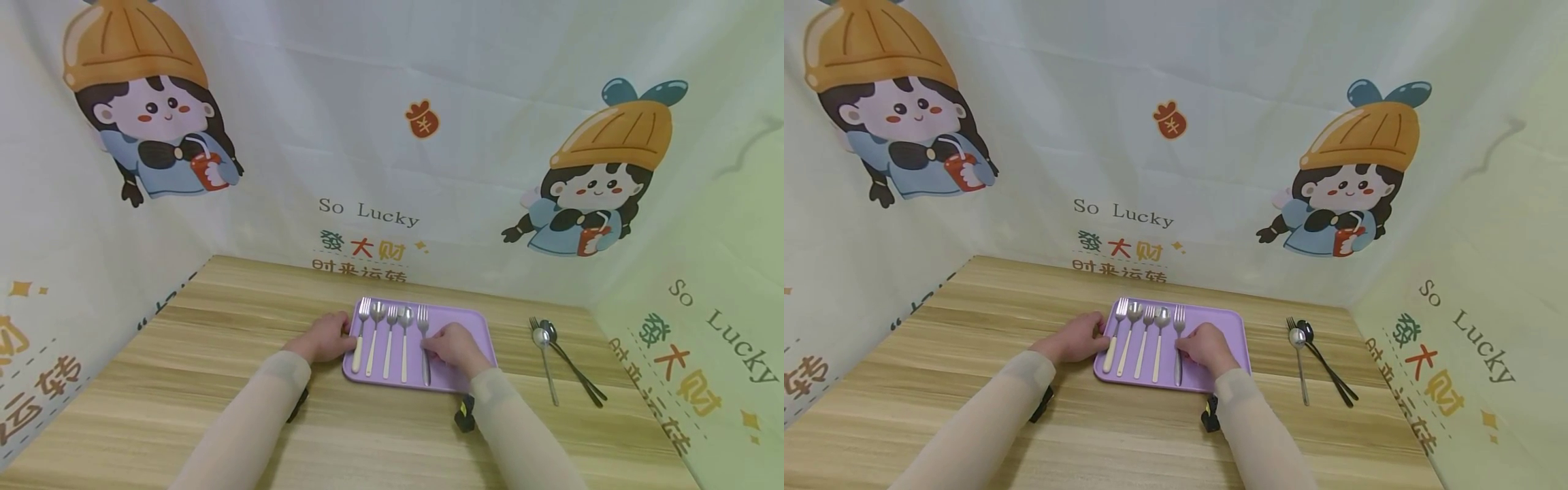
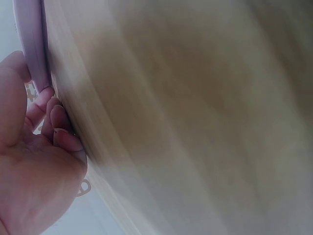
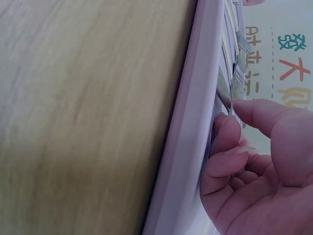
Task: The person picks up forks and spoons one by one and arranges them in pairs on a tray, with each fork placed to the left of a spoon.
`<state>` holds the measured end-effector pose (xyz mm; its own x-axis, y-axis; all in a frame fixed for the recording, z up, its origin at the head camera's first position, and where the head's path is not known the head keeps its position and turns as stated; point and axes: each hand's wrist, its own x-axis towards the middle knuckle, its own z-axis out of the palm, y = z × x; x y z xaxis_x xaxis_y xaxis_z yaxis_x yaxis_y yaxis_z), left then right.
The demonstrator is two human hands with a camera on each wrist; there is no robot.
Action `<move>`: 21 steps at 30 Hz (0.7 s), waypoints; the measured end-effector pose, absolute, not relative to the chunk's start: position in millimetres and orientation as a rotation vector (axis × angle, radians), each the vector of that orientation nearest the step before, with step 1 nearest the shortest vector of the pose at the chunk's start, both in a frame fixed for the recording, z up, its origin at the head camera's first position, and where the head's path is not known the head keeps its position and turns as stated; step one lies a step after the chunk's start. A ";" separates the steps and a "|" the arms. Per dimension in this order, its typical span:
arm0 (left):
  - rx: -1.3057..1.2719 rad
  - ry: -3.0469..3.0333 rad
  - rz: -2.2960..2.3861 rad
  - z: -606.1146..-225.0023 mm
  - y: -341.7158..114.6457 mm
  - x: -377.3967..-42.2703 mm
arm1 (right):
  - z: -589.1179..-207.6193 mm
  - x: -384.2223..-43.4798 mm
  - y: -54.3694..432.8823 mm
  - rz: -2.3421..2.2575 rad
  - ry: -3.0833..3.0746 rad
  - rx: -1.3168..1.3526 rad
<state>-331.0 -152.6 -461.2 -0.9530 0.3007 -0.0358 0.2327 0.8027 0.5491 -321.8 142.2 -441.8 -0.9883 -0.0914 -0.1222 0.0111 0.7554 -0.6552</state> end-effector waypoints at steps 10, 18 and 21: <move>0.421 2.856 0.826 -455.7 -152.4 -328.8 | -431.1 -320.3 159.6 -1.019 2.857 -0.062; 0.404 2.863 0.845 -477.7 -156.7 -345.5 | -420.5 -323.8 195.9 -1.075 2.816 -0.023; 0.399 2.868 0.839 -478.5 -156.5 -346.7 | -415.9 -321.9 213.9 -1.075 2.816 -0.014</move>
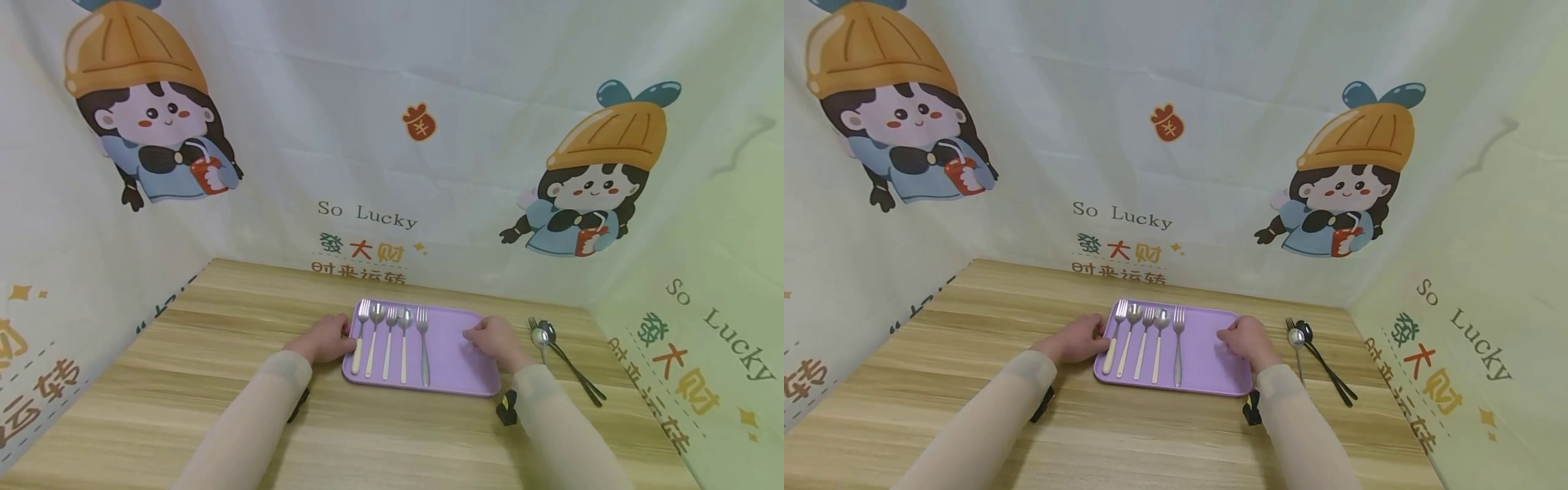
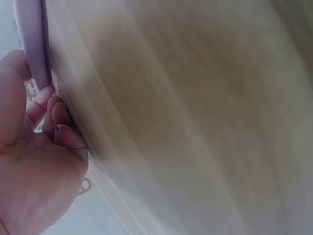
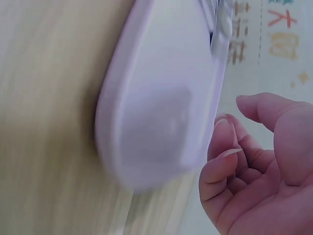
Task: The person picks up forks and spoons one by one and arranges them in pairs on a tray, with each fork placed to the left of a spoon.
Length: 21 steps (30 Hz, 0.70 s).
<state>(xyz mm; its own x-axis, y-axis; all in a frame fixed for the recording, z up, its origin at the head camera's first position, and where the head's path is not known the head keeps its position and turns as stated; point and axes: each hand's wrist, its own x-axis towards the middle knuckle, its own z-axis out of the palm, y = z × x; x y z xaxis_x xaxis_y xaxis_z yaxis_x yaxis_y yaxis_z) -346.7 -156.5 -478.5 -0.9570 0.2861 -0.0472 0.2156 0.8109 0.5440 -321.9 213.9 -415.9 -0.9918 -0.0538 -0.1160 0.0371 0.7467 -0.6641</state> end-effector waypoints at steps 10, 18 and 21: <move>0.404 2.853 0.829 -449.6 -149.0 -325.5 | -435.7 -341.9 297.1 -0.854 2.944 -0.122; 0.420 2.850 0.837 -451.4 -149.8 -326.3 | -416.4 -313.4 321.3 -0.736 2.979 0.015; 0.436 2.853 0.856 -456.3 -151.7 -329.2 | -416.2 -311.5 329.8 -0.590 3.003 0.049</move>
<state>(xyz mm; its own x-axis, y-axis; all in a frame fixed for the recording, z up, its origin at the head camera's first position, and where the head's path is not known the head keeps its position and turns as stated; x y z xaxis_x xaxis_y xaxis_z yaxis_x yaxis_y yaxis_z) -329.2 -151.7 -456.3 -0.9496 0.3106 -0.0418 0.2363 0.7972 0.5555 -311.5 329.8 -416.2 -0.9962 0.0158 -0.0858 0.0471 0.9254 -0.3761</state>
